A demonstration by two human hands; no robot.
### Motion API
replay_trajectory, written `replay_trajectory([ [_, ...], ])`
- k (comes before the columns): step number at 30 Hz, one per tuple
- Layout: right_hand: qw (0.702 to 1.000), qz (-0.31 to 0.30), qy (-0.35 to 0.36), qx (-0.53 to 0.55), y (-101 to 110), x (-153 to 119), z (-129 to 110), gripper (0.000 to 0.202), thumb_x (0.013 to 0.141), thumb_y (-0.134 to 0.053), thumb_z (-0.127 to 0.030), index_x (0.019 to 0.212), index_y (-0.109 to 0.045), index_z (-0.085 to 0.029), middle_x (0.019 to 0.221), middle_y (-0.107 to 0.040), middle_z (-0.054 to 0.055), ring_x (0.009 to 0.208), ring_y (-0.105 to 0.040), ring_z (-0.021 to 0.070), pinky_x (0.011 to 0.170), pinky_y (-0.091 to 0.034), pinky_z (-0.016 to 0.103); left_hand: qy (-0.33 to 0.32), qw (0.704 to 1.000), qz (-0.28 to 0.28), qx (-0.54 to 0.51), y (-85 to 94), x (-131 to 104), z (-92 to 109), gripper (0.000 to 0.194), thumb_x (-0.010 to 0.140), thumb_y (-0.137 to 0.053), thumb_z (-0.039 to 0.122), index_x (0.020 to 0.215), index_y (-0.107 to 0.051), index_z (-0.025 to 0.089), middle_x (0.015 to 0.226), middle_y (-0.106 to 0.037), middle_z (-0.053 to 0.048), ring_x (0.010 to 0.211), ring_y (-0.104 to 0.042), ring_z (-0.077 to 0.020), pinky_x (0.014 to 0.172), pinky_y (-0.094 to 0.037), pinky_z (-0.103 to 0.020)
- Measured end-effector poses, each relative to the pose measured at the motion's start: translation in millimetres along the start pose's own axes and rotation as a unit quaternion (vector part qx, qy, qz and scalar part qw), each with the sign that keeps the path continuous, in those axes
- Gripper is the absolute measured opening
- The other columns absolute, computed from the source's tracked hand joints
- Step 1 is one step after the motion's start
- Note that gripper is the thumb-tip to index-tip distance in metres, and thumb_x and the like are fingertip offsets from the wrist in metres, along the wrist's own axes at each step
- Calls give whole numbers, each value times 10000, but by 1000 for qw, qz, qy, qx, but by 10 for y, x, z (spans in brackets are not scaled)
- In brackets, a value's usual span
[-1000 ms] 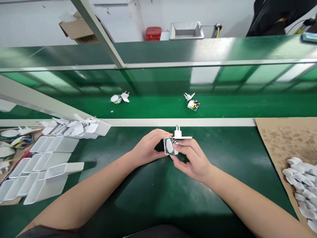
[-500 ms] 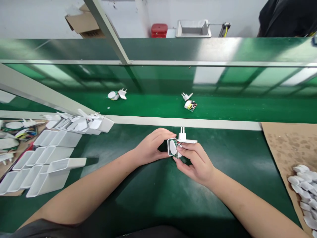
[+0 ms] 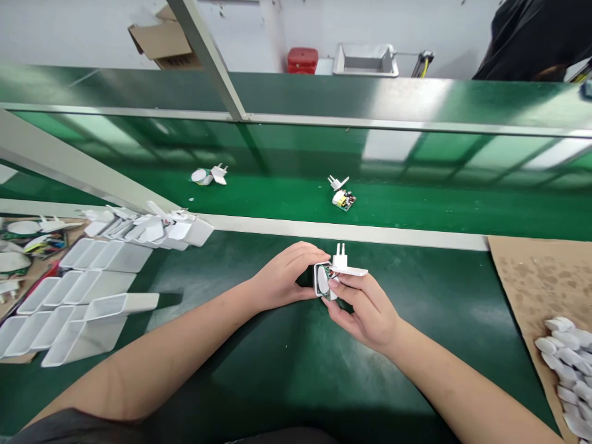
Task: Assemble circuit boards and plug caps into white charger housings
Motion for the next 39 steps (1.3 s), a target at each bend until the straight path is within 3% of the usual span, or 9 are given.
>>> replay_trajectory([
  [10, 1000, -2, -13, 1, -33, -69, 41, 693, 861, -866, -113, 1497, -632, -257, 1145, -770, 113, 995, -797, 287, 841, -741, 458, 0, 1000, -5, 5, -3, 0, 2, 595, 963, -797, 401, 1457, -529, 209, 1264, -738, -154, 1168, -715, -304, 1012, -605, -505],
  [39, 1000, -6, 4, 0, -7, 16, -24, 680, 870, -845, -80, 1500, -624, -207, 1118, -751, 119, 994, -788, 276, 816, -736, 424, -6, 1000, -3, 6, -13, -2, 10, 582, 974, -779, 441, 1447, -545, 195, 1265, -737, -167, 1159, -717, -304, 1009, -611, -498],
])
Point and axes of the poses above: each hand's wrist, its own x-axis towards the middle knuckle, its own y-axis out of the back of the hand, z = x × y, the point moved 8 cm from there along x, towards the middle knuckle
